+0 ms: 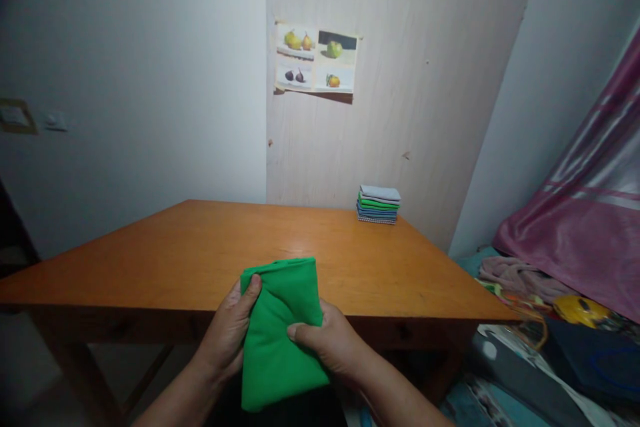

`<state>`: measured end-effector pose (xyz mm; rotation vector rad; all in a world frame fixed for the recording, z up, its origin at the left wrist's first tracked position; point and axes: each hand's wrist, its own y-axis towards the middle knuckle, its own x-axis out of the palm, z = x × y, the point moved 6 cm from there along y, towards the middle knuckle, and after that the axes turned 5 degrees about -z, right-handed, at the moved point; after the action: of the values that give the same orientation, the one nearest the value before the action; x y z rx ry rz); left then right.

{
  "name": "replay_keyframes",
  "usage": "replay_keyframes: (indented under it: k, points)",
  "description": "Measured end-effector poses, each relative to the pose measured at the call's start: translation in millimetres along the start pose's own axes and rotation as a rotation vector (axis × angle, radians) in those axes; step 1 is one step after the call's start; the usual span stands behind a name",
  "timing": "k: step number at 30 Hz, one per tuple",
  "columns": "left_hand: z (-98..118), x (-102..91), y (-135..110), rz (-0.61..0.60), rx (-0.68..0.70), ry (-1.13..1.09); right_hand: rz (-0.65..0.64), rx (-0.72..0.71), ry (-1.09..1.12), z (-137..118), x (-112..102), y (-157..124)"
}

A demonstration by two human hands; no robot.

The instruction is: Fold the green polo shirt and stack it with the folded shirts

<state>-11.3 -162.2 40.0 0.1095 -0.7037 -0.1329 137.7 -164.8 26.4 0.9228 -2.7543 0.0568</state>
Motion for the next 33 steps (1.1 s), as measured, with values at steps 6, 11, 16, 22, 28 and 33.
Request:
replay_keyframes:
  k: [6, 11, 16, 22, 28, 33]
  points:
    - [15, -5.7, 19, 0.150, 0.091, -0.048, 0.000, -0.029, 0.212, 1, -5, -7]
    - [19, -17.9, 38, 0.350, 0.167, -0.105, 0.124, -0.128, 0.319, 20, -7, -1]
    - [7, -23.4, 45, 0.425, 0.190, -0.147, 0.200, -0.151, 0.242, 20, 7, 15]
    - [10, -39.1, 50, 0.383, 0.219, 0.051, 0.442, -0.111, -0.037, -23, -45, 31]
    - [15, -57.4, 59, 0.374, 0.152, 0.773, 0.495, -0.020, -0.225, -45, -93, 62]
    - [18, -50.6, 62, 0.285, 0.163, 1.261, 0.480, -0.010, -0.221, -27, -104, 69]
